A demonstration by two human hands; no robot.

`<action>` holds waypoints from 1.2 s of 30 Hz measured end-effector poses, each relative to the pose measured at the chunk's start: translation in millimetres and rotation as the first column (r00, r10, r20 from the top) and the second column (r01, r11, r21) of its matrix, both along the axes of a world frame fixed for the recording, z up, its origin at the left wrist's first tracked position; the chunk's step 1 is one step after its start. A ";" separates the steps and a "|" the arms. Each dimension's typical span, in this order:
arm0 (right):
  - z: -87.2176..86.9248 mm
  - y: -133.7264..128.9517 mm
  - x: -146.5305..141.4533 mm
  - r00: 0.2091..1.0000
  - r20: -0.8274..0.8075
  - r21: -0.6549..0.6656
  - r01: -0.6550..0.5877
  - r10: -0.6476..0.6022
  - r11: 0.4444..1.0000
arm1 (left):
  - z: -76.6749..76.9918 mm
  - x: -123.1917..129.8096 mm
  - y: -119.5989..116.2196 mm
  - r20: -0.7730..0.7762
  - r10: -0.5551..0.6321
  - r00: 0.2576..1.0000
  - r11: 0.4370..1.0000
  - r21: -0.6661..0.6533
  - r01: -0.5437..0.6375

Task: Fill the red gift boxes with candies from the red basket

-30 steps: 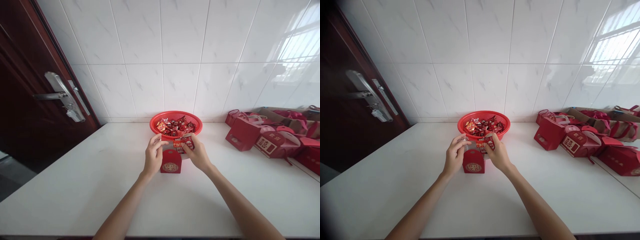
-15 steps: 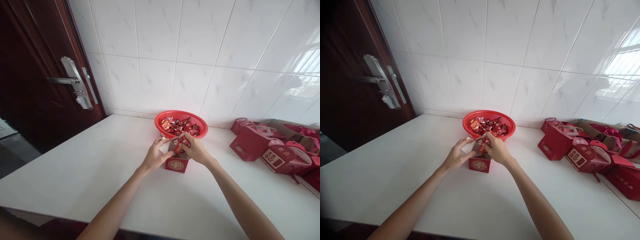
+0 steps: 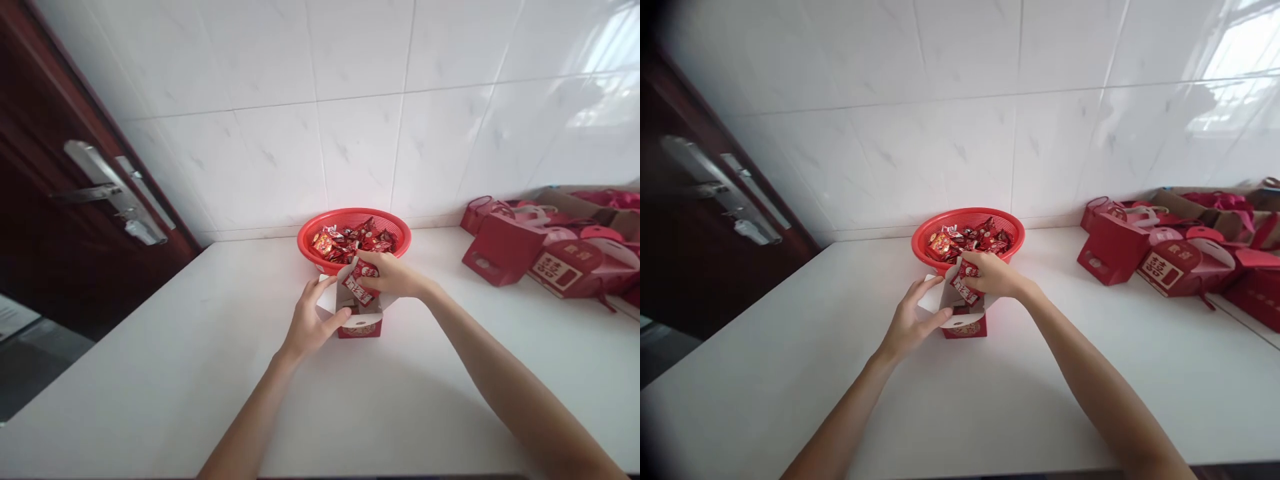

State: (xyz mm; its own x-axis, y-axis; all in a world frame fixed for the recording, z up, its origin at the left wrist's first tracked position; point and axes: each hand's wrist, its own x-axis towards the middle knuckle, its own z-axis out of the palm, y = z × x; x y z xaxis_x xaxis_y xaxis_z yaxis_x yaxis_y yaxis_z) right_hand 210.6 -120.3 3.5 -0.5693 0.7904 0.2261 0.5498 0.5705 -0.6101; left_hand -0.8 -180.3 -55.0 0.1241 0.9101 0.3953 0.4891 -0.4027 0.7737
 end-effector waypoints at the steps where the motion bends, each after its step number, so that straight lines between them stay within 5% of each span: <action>1: 0.9 -0.5 -0.6 1.000 0.014 0.000 0.000 0.000 1.000 | 0.5 0.0 -0.6 -0.003 -0.003 1.000 1.000 0.009 0.003; 15: 9.6 -10.2 -9.0 0.956 0.294 0.052 -0.029 0.012 0.998 | 2.9 1.7 -1.3 -0.011 0.021 1.000 0.998 -0.056 -0.022; 36: 9.5 -18.0 -16.9 0.898 0.440 0.122 -0.063 0.002 0.991 | 0.0 2.2 0.5 0.024 0.007 1.000 0.998 -0.058 -0.006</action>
